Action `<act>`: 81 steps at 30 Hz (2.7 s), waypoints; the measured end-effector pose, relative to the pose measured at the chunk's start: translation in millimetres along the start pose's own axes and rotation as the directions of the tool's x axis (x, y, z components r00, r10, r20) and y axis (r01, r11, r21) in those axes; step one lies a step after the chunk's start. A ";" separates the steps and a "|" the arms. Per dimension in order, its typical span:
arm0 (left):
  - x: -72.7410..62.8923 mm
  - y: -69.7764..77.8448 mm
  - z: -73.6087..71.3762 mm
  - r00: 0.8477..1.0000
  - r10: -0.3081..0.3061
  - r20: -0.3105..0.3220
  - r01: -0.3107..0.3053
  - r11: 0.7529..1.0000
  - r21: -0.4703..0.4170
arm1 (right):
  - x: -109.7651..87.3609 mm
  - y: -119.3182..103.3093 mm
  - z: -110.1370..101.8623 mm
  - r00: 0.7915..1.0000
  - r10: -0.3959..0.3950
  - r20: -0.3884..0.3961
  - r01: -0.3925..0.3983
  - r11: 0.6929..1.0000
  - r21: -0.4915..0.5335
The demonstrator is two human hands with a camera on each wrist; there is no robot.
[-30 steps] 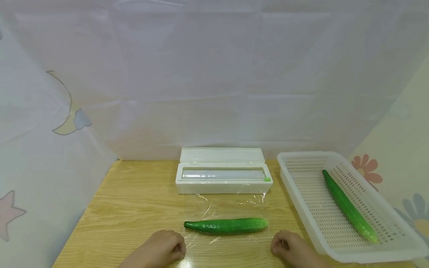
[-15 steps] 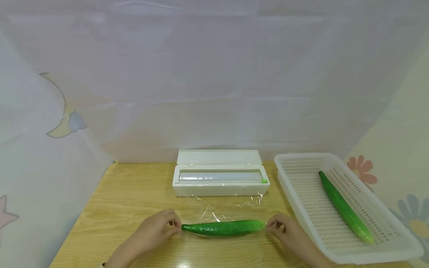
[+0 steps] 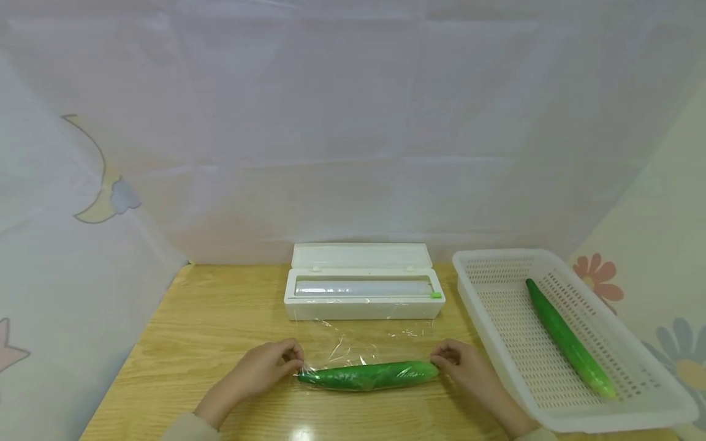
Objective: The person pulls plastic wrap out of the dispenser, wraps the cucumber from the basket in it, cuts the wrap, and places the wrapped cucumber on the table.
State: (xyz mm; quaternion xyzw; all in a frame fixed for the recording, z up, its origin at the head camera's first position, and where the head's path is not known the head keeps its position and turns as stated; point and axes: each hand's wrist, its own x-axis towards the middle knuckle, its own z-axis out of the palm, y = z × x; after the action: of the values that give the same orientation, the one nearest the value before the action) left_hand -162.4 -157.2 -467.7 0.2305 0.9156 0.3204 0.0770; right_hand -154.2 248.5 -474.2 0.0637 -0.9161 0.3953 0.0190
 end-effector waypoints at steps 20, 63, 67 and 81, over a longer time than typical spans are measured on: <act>-0.7 4.9 2.1 0.997 0.065 -0.038 -0.058 0.984 0.171 | 0.2 -1.2 2.5 0.998 -0.027 0.053 0.030 0.997 -0.065; 1.3 -7.9 4.5 1.000 0.022 0.011 -0.023 0.998 0.060 | 6.2 8.8 6.5 0.989 -0.038 0.143 0.042 0.999 -0.025; 1.9 -4.8 6.0 0.999 0.041 -0.031 -0.039 0.997 0.069 | 6.6 3.2 9.6 0.997 -0.044 0.062 0.046 0.998 -0.038; 11.7 -2.5 14.4 0.998 0.051 0.020 -0.053 0.996 0.069 | 9.4 -1.7 12.6 0.978 -0.184 0.096 0.192 0.978 -0.081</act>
State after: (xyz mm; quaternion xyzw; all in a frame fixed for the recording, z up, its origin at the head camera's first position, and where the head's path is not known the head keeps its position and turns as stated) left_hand -169.6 -145.5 -480.6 0.2597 0.9191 0.2883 0.0691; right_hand -163.1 237.2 -480.8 0.1665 -0.9228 0.3471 0.0186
